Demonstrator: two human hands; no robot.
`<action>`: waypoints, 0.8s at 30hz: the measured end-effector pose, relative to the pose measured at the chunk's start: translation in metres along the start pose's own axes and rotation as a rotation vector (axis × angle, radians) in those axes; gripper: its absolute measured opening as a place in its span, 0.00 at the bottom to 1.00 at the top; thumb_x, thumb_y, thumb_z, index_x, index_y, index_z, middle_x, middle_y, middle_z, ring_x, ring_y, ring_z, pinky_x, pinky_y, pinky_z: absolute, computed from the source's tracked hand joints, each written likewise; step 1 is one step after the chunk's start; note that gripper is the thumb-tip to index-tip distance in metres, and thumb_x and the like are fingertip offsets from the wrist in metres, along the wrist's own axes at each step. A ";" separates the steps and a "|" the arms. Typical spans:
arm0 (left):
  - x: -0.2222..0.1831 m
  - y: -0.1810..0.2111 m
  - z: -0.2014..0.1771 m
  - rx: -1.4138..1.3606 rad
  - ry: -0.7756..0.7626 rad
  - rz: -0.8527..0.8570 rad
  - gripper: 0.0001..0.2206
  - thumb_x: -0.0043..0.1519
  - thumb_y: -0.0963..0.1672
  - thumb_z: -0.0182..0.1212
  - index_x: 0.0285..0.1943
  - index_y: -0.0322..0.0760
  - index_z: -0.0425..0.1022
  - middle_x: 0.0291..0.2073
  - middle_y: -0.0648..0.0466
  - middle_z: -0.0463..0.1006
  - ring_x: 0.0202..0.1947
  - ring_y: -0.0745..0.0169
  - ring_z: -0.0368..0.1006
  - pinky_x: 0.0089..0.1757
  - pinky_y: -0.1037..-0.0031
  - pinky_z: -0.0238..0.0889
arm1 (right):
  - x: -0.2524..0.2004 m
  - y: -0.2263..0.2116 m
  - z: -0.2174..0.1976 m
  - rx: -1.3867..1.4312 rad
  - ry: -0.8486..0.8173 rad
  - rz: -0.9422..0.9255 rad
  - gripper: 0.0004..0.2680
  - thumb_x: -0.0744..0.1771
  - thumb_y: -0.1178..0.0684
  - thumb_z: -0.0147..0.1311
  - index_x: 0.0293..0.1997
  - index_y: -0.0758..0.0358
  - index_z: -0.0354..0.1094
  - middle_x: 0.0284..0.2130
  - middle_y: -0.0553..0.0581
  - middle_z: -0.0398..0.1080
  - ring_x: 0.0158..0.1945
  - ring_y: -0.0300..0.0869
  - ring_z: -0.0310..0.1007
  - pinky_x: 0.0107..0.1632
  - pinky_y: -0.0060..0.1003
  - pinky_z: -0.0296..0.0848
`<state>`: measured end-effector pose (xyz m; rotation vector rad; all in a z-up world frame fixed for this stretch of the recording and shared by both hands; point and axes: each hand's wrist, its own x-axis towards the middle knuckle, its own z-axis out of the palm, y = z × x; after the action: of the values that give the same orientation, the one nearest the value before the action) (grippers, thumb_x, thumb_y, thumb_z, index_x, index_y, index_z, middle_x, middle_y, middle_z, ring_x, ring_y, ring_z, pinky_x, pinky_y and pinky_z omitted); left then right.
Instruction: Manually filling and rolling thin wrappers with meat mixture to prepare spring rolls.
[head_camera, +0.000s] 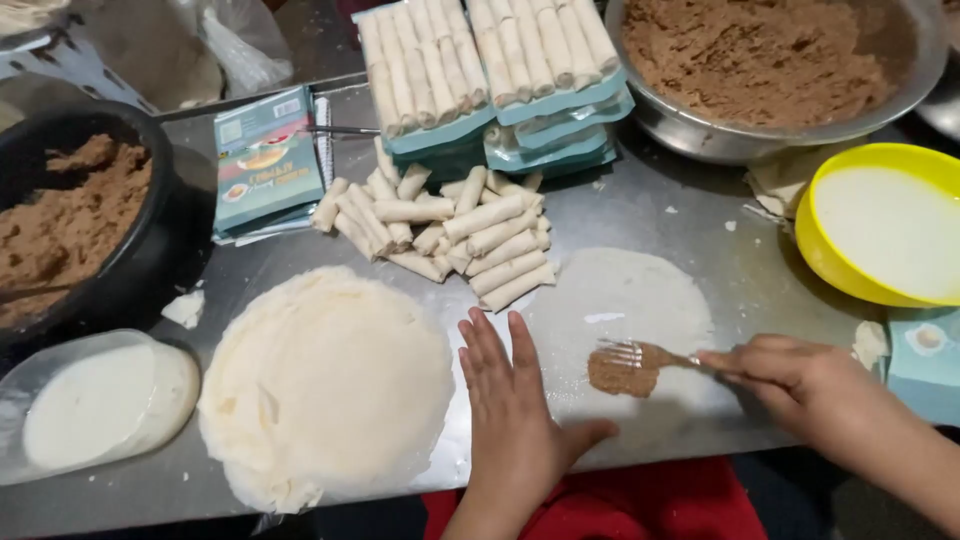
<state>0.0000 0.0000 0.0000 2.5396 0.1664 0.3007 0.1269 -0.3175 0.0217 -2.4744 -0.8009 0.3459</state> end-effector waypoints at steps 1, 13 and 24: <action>-0.002 0.001 -0.003 -0.004 0.002 0.001 0.84 0.38 0.61 1.01 0.88 0.35 0.25 0.83 0.23 0.18 0.83 0.18 0.15 0.74 0.37 0.20 | -0.006 0.000 -0.005 -0.005 0.001 0.000 0.16 0.67 0.47 0.60 0.62 0.36 0.83 0.37 0.45 0.85 0.39 0.38 0.89 0.46 0.31 0.78; -0.009 -0.008 -0.013 -0.287 -0.177 0.479 0.15 0.59 0.47 0.73 0.54 0.43 0.84 0.48 0.56 0.80 0.53 0.51 0.74 0.54 0.55 0.58 | 0.136 0.021 -0.124 -1.214 0.510 -0.151 0.14 0.70 0.52 0.58 0.61 0.35 0.82 0.53 0.42 0.82 0.52 0.35 0.82 0.53 0.31 0.81; 0.077 -0.014 0.037 0.139 0.113 0.437 0.05 0.67 0.43 0.63 0.47 0.39 0.81 0.39 0.49 0.77 0.43 0.43 0.76 0.39 0.55 0.65 | 0.055 -0.033 0.061 -0.338 0.592 -0.359 0.11 0.70 0.43 0.55 0.57 0.45 0.78 0.48 0.50 0.77 0.50 0.49 0.77 0.58 0.51 0.71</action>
<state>0.0832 0.0063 -0.0246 2.6788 -0.3425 0.6196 0.1318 -0.2378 -0.0158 -2.4453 -1.0652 -0.6683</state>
